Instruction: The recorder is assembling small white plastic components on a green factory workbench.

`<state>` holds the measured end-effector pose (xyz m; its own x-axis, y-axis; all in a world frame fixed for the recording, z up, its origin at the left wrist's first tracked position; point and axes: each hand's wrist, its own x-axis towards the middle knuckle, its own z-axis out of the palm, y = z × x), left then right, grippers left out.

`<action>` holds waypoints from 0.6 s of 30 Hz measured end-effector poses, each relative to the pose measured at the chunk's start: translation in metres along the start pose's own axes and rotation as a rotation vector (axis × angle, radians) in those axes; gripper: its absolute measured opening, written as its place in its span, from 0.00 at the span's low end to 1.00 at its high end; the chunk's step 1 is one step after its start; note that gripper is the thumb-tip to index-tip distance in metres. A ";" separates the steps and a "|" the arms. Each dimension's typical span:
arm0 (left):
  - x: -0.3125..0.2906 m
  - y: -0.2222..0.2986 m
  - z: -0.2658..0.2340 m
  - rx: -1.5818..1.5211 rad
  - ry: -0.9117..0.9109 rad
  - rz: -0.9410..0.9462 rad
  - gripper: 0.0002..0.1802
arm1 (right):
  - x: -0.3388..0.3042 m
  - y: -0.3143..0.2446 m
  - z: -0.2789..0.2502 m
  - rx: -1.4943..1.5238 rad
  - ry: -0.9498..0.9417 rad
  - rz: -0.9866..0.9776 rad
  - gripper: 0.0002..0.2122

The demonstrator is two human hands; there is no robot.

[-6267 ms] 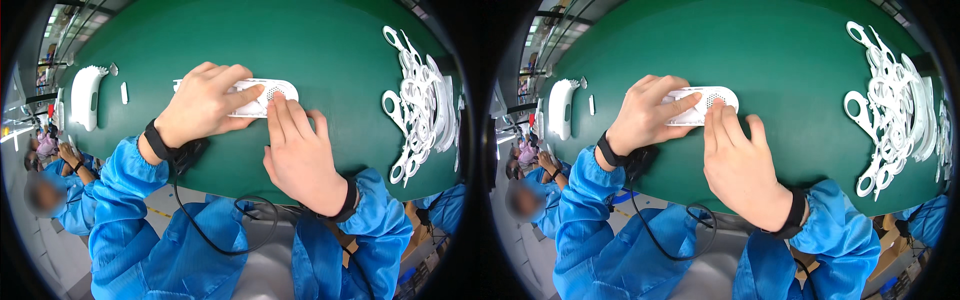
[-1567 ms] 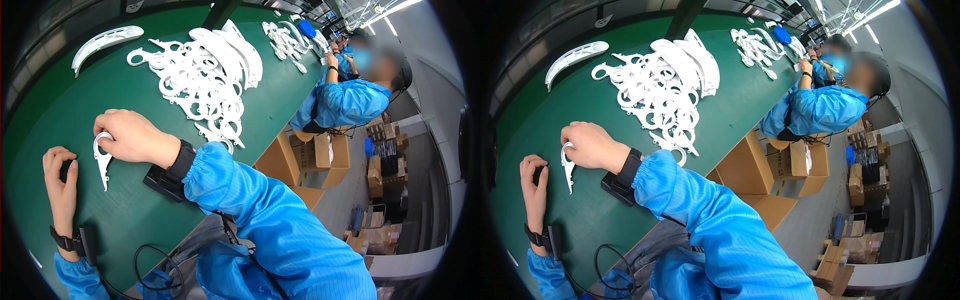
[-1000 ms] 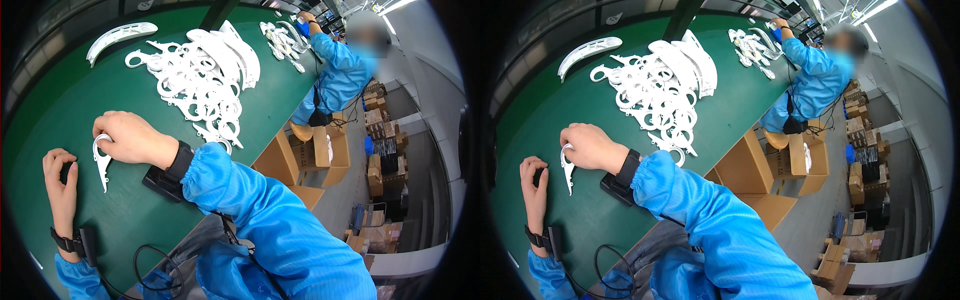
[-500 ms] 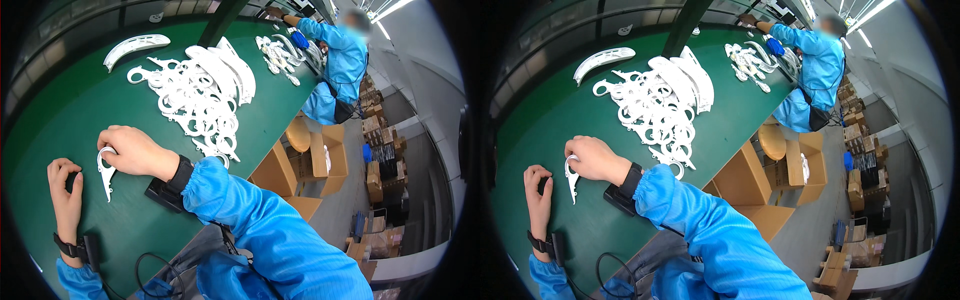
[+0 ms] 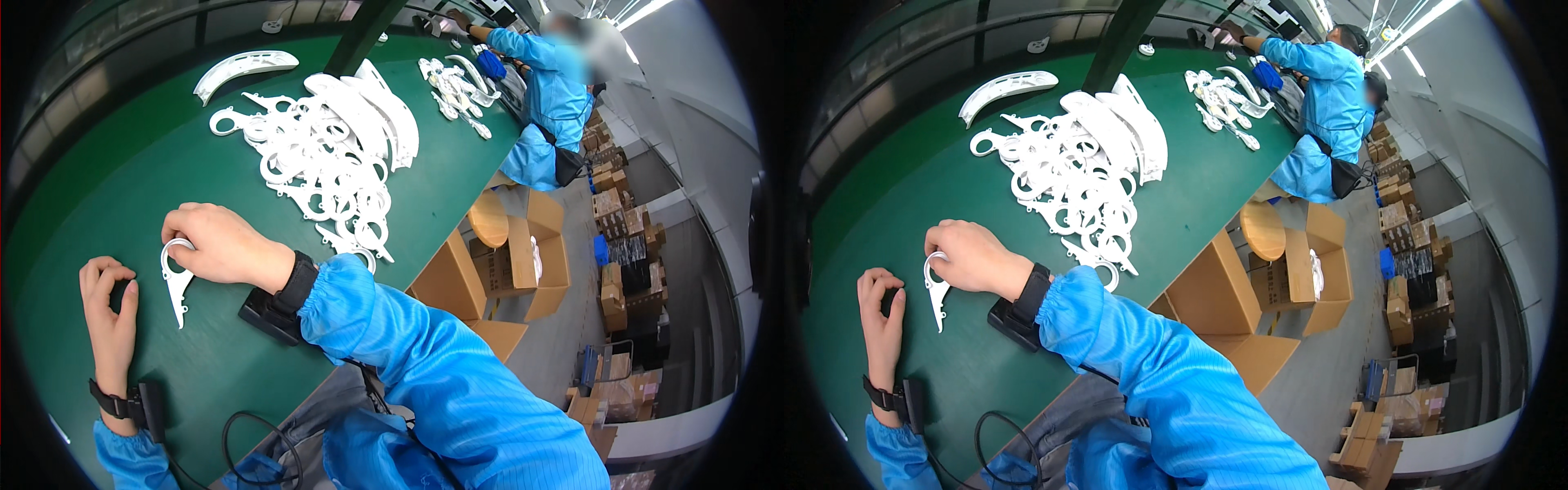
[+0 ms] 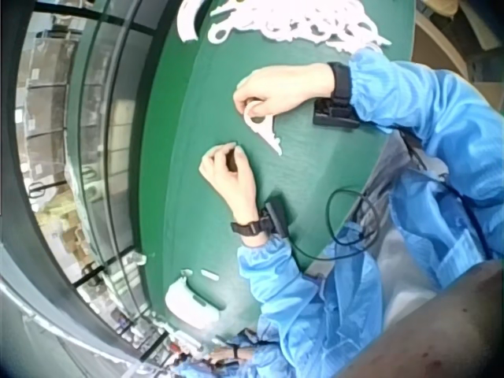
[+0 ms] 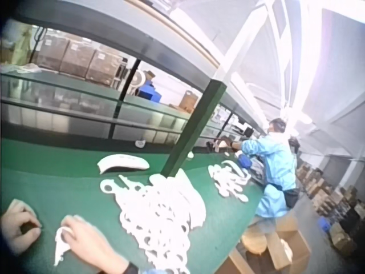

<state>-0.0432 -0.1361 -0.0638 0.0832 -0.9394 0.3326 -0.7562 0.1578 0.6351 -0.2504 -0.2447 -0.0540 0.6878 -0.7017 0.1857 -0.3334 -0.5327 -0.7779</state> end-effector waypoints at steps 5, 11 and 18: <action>-0.001 0.000 -0.001 0.007 -0.004 -0.009 0.05 | 0.001 -0.001 0.001 0.002 -0.011 0.004 0.08; 0.000 0.001 -0.001 0.015 0.000 -0.009 0.05 | 0.001 -0.005 -0.003 0.009 -0.029 0.048 0.07; 0.000 0.005 -0.002 0.019 -0.004 0.002 0.05 | 0.001 -0.004 -0.002 0.002 -0.018 0.028 0.08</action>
<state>-0.0454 -0.1343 -0.0591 0.0790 -0.9405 0.3305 -0.7685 0.1537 0.6212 -0.2497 -0.2443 -0.0493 0.6899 -0.7075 0.1535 -0.3512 -0.5124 -0.7836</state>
